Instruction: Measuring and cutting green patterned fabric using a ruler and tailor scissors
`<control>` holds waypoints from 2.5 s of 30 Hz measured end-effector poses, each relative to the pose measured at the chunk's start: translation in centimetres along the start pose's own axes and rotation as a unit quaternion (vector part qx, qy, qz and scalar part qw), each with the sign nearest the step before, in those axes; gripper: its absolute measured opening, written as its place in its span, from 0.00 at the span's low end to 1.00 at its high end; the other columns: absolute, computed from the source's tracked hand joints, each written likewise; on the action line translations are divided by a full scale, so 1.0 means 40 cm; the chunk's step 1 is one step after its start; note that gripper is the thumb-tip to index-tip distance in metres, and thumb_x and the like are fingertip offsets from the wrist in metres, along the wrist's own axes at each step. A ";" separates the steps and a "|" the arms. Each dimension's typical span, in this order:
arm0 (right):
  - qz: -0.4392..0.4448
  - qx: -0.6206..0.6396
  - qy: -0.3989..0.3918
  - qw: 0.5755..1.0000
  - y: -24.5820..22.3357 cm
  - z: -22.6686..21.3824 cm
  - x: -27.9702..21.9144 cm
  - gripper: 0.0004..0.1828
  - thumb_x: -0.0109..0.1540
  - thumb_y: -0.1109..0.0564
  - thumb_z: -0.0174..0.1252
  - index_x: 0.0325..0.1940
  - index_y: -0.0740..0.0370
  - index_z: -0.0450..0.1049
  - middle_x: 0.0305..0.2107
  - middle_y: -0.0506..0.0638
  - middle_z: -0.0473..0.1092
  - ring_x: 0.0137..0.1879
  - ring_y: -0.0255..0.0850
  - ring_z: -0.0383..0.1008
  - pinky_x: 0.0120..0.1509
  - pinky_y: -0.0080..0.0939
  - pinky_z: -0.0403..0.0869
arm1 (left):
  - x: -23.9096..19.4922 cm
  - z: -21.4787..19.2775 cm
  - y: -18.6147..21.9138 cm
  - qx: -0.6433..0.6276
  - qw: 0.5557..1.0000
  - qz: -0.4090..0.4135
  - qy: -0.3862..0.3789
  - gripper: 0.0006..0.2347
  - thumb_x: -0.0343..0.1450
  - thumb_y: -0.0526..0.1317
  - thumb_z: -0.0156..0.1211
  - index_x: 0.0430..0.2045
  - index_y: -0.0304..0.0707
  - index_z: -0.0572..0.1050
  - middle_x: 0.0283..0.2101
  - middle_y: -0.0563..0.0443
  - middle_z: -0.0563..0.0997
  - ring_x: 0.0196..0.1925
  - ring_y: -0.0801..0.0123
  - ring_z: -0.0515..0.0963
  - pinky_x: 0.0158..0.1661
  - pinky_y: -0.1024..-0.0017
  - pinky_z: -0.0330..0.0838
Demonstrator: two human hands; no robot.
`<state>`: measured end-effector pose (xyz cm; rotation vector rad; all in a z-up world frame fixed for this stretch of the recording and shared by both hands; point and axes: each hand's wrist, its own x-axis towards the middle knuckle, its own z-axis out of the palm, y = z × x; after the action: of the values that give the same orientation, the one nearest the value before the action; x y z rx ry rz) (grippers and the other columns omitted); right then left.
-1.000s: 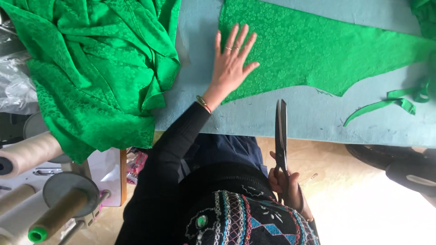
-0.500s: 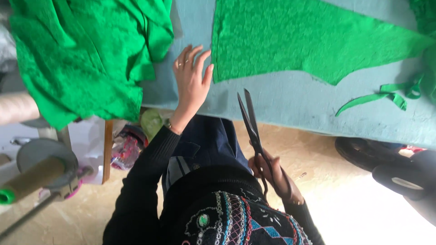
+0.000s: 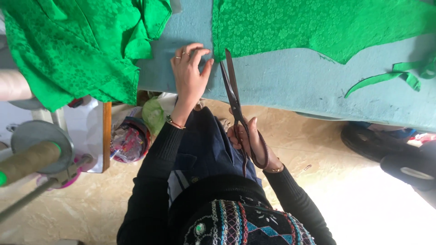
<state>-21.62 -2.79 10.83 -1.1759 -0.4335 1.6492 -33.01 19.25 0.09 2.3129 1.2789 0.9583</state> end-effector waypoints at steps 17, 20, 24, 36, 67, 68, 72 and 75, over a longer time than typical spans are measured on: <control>-0.013 -0.045 0.092 0.995 0.094 0.051 0.143 0.41 0.69 0.27 0.23 0.64 0.64 0.58 0.30 0.47 0.54 0.27 0.31 0.58 0.27 0.27 0.60 | 0.058 0.003 0.037 -0.025 0.992 -0.100 -0.076 0.07 0.73 0.49 0.60 0.29 0.51 0.78 0.44 0.62 0.69 0.54 0.59 0.67 0.52 0.57 0.55; -0.006 -0.061 0.101 0.993 0.068 0.069 0.146 0.44 0.67 0.25 0.24 0.64 0.65 0.57 0.31 0.46 0.54 0.29 0.30 0.57 0.28 0.26 0.60 | 0.052 0.019 0.029 -0.024 0.991 -0.105 -0.085 0.07 0.72 0.49 0.60 0.29 0.52 0.78 0.44 0.62 0.69 0.55 0.60 0.67 0.53 0.55 0.54; -0.015 -0.069 0.112 0.991 0.057 0.066 0.149 0.42 0.69 0.27 0.26 0.64 0.65 0.59 0.30 0.48 0.56 0.29 0.31 0.59 0.28 0.26 0.62 | 0.058 0.015 0.033 -0.023 0.990 -0.113 -0.086 0.07 0.72 0.49 0.60 0.28 0.53 0.78 0.43 0.62 0.71 0.55 0.59 0.68 0.53 0.54 0.53; -0.023 -0.113 0.127 0.985 0.049 0.065 0.166 0.38 0.70 0.29 0.29 0.62 0.65 0.61 0.29 0.45 0.53 0.29 0.29 0.56 0.29 0.24 0.57 | 0.060 0.020 0.023 -0.038 0.985 -0.129 -0.110 0.09 0.72 0.51 0.59 0.25 0.52 0.77 0.44 0.64 0.67 0.56 0.61 0.65 0.53 0.54 0.51; 0.048 -0.008 0.183 0.982 -0.010 0.097 0.303 0.37 0.70 0.27 0.31 0.52 0.63 0.63 0.24 0.41 0.50 0.23 0.26 0.51 0.25 0.24 0.56 | 0.121 -0.042 -0.003 -0.066 0.979 -0.095 -0.171 0.08 0.71 0.47 0.61 0.22 0.49 0.75 0.40 0.60 0.70 0.49 0.57 0.70 0.46 0.58 0.58; 0.052 0.016 0.174 0.983 -0.002 0.087 0.316 0.38 0.69 0.25 0.31 0.53 0.62 0.63 0.24 0.42 0.51 0.23 0.26 0.51 0.25 0.24 0.56 | 0.123 -0.045 -0.005 -0.067 0.978 -0.095 -0.175 0.08 0.70 0.47 0.62 0.22 0.50 0.75 0.40 0.60 0.71 0.49 0.57 0.71 0.45 0.59 0.58; 0.063 0.013 0.176 0.982 -0.062 0.106 0.339 0.39 0.68 0.23 0.30 0.55 0.60 0.62 0.26 0.42 0.50 0.24 0.27 0.52 0.27 0.24 0.56 | 0.130 -0.049 -0.012 -0.066 0.977 -0.091 -0.180 0.08 0.71 0.47 0.61 0.21 0.51 0.74 0.39 0.60 0.72 0.48 0.58 0.72 0.44 0.59 0.60; 0.067 0.028 0.180 0.981 -0.064 0.102 0.354 0.40 0.68 0.23 0.31 0.55 0.61 0.63 0.25 0.43 0.51 0.24 0.28 0.51 0.26 0.26 0.57 | 0.133 -0.046 -0.022 -0.064 0.976 -0.088 -0.188 0.10 0.71 0.48 0.61 0.21 0.51 0.74 0.39 0.60 0.72 0.48 0.57 0.72 0.44 0.60 0.60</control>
<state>-23.80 11.71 7.73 -1.4512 -0.0798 1.5074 -32.85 24.13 3.02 2.1113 1.1973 0.4981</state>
